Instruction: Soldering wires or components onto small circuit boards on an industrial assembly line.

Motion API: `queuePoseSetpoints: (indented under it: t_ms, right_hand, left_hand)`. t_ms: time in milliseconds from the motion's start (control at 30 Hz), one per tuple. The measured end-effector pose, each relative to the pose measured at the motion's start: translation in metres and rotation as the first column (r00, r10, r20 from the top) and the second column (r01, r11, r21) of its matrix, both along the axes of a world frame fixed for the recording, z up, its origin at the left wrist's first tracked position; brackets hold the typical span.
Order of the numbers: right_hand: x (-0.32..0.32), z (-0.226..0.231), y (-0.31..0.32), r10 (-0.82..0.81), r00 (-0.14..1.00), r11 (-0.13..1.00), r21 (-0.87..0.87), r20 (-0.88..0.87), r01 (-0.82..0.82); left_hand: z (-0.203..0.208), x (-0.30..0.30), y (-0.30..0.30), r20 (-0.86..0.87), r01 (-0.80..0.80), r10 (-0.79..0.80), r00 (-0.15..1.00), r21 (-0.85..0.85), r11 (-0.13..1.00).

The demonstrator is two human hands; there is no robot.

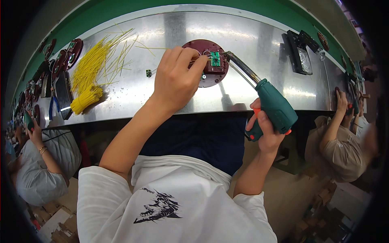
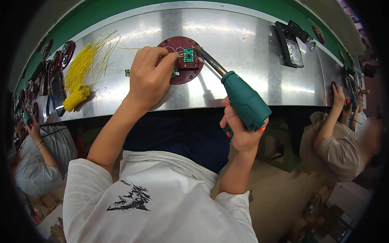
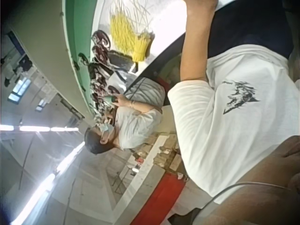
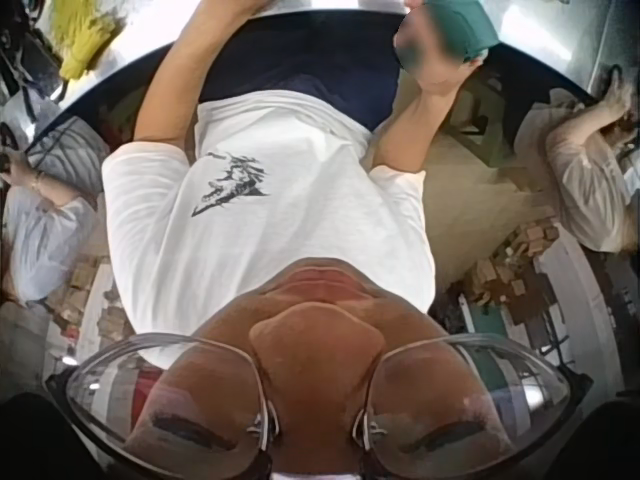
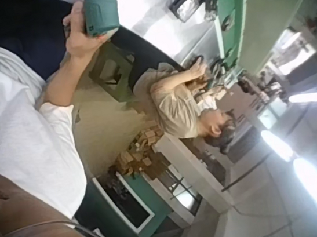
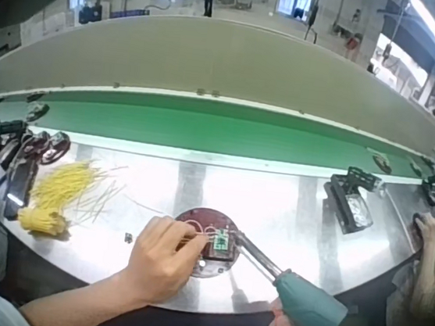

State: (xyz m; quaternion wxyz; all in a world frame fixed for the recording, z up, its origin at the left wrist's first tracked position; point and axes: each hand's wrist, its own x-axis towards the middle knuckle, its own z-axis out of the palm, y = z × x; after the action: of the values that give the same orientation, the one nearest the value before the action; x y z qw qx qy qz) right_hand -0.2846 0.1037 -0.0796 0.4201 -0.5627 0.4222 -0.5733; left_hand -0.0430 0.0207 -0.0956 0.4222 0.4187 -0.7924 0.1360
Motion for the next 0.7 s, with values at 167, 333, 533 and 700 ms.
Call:
queuePoseSetpoints:
  t_ms: [167,333,533,700]
  right_hand:
    - [-0.0034,0.0027,0.0028,0.057,0.998,0.997,0.059,-0.035,-0.055]
    - [-0.0017,0.0022,0.0013,0.087,0.995,0.995,0.059,-0.050,-0.084]
    - [-0.0005,0.0003,0.0000,0.091,0.995,0.993,0.078,-0.043,-0.088]
    - [0.0009,0.0028,-0.0002,0.079,0.996,0.992,0.097,-0.034,-0.075]
  left_hand:
    - [-0.0042,0.0016,-0.0020,0.032,0.031,-0.030,0.999,-0.005,1.000]
    - [-0.0049,0.0014,-0.0030,0.025,0.049,-0.050,0.998,0.009,0.999]
    - [-0.0062,0.0026,-0.0021,0.000,0.058,-0.058,0.998,0.027,0.998]
    - [-0.0060,0.0037,-0.0023,-0.019,0.063,-0.062,0.998,0.060,0.996]
